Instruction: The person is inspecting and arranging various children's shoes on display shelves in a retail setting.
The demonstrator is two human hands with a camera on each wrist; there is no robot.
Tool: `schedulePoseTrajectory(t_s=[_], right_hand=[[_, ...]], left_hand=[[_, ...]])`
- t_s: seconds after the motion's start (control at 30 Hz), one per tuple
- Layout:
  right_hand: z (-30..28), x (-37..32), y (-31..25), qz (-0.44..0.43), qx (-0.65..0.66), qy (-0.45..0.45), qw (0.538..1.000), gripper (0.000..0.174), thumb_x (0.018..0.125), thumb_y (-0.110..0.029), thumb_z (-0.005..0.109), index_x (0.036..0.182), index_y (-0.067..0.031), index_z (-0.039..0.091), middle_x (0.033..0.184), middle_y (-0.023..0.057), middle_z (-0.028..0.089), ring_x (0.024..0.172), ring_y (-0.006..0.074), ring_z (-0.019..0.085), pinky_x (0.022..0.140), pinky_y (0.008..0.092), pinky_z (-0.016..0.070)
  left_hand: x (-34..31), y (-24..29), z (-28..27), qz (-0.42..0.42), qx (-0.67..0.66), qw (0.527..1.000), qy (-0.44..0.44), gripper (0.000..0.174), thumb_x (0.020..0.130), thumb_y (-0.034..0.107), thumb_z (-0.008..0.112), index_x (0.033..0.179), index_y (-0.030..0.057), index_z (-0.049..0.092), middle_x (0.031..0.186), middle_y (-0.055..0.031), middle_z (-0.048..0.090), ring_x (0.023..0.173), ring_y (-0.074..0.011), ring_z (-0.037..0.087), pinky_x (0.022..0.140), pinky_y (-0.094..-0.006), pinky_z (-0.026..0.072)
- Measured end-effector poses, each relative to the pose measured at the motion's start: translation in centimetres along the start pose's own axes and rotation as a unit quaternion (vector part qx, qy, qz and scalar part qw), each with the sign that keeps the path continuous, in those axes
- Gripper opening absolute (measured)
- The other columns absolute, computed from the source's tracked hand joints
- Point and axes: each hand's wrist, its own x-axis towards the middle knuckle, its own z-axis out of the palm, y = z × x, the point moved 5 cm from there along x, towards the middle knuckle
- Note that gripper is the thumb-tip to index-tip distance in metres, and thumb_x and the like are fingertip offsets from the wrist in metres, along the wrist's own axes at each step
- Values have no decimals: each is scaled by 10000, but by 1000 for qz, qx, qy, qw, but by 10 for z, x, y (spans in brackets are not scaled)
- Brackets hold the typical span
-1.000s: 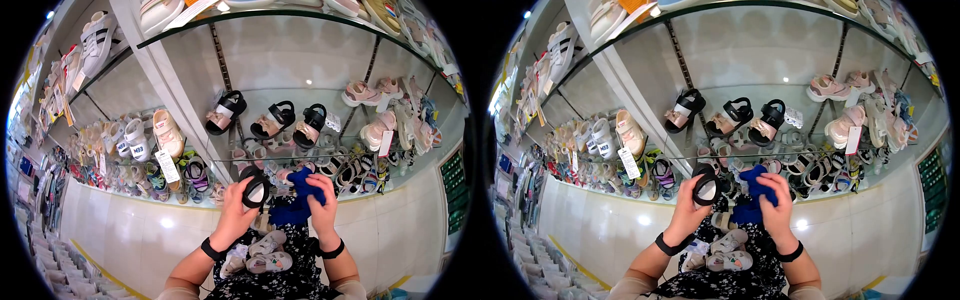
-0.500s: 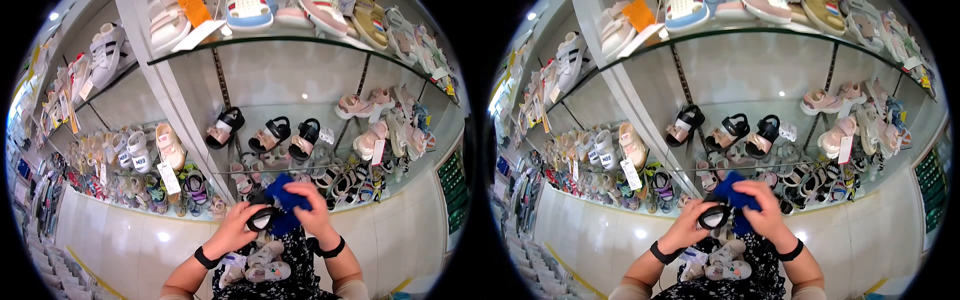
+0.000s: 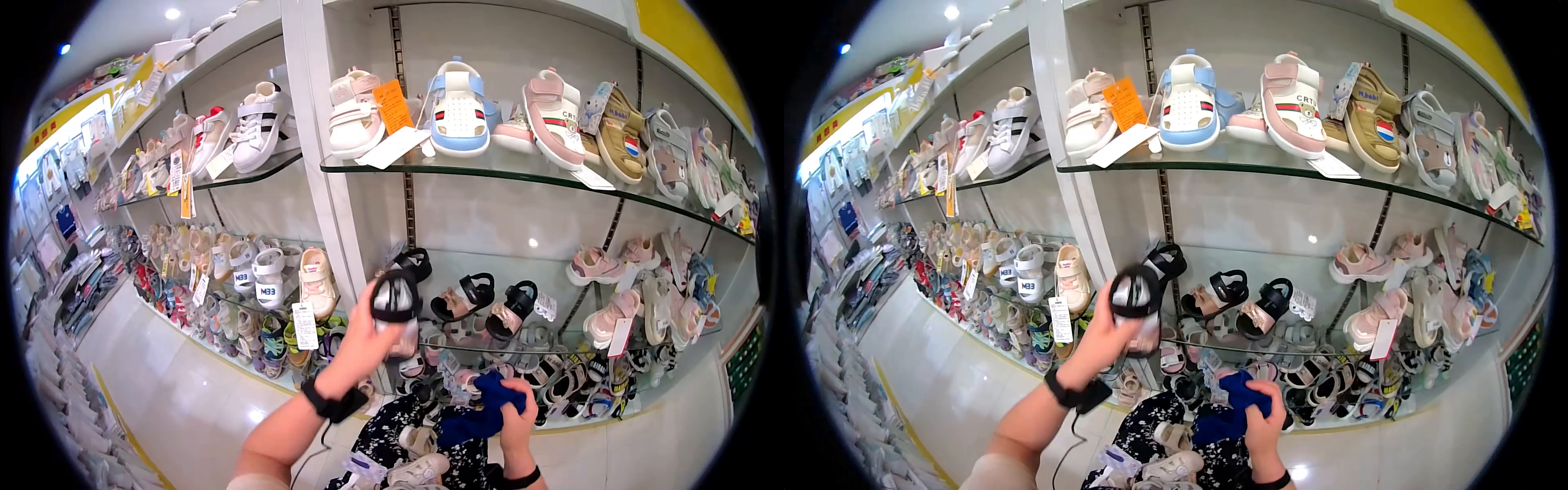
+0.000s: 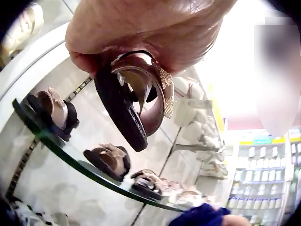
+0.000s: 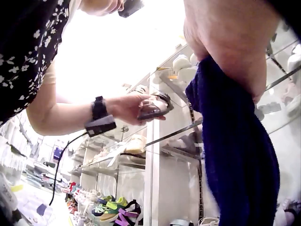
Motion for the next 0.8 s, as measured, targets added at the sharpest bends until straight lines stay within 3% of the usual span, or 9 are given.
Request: schedulePoseTrajectory(t_s=[0.03, 0.13, 0.17, 0.27, 0.53, 0.57, 0.67, 0.7, 0.8], right_hand=[[-2, -5, 2, 13, 10, 2, 1000, 352, 623, 61, 446, 946, 19, 580, 983, 102, 571, 960, 194, 537, 917, 295, 393], [-15, -17, 15, 50, 33, 4, 998, 343, 616, 55, 443, 927, 25, 585, 967, 98, 574, 939, 185, 544, 907, 286, 395], [-20, -19, 14, 59, 30, 2, 998, 340, 614, 52, 444, 921, 27, 587, 962, 97, 575, 935, 183, 545, 904, 285, 396], [-40, -20, 19, 80, 45, 11, 996, 327, 600, 3, 467, 901, 32, 592, 949, 94, 578, 911, 178, 545, 880, 273, 401], [-62, -15, 19, 115, 93, 2, 989, 337, 634, -31, 477, 944, 29, 595, 953, 86, 588, 902, 170, 545, 863, 271, 408], [-61, -14, 19, 117, 102, -8, 988, 338, 643, -21, 483, 956, 28, 600, 958, 94, 595, 910, 177, 553, 875, 280, 411], [-53, -8, 14, 172, 123, -31, 977, 316, 688, -45, 494, 976, 24, 603, 954, 78, 610, 889, 151, 557, 851, 265, 422], [-50, -2, 9, 148, 107, -47, 982, 285, 736, -68, 512, 991, 21, 603, 953, 67, 624, 877, 135, 563, 830, 257, 432], [-43, 17, 0, 159, 39, -62, 985, 256, 797, -63, 532, 1033, 12, 596, 947, 63, 632, 873, 134, 572, 813, 275, 452]], left_hand=[[13, 1, 1, 7, 114, 993, 23, 704, 790, 187, 662, 1358, 6, 287, 1198, -234, 516, 1130, -341, 514, 961, -401, 404], [50, -28, 17, -48, 19, 998, 31, 721, 784, 268, 679, 1337, -14, 314, 1191, -280, 508, 1118, -398, 495, 962, -439, 392], [63, -67, 19, 10, 51, 997, 56, 724, 772, 267, 694, 1329, -18, 328, 1197, -285, 478, 1117, -404, 477, 968, -427, 390], [64, -60, 20, -5, 197, 975, 101, 722, 756, 248, 705, 1327, -12, 348, 1183, -246, 436, 1089, -373, 455, 974, -391, 382], [70, -73, 14, -6, 184, 979, 87, 658, 763, 216, 699, 1286, -48, 399, 1156, -250, 509, 1073, -390, 494, 935, -408, 405], [74, -82, 12, 21, 189, 979, 75, 646, 781, 124, 687, 1308, -60, 362, 1107, -168, 569, 957, -217, 567, 822, -305, 471], [70, -62, 11, -23, 148, 987, 55, 672, 783, 111, 687, 1330, -61, 337, 1129, -166, 558, 971, -198, 562, 817, -295, 471], [71, -74, 11, -16, 106, 993, 50, 727, 781, 111, 693, 1362, -59, 290, 1136, -174, 551, 977, -207, 564, 834, -299, 470], [61, -67, 11, -60, 102, 990, 82, 730, 729, 153, 713, 1330, -41, 350, 1084, -211, 558, 953, -325, 561, 864, -363, 455]])
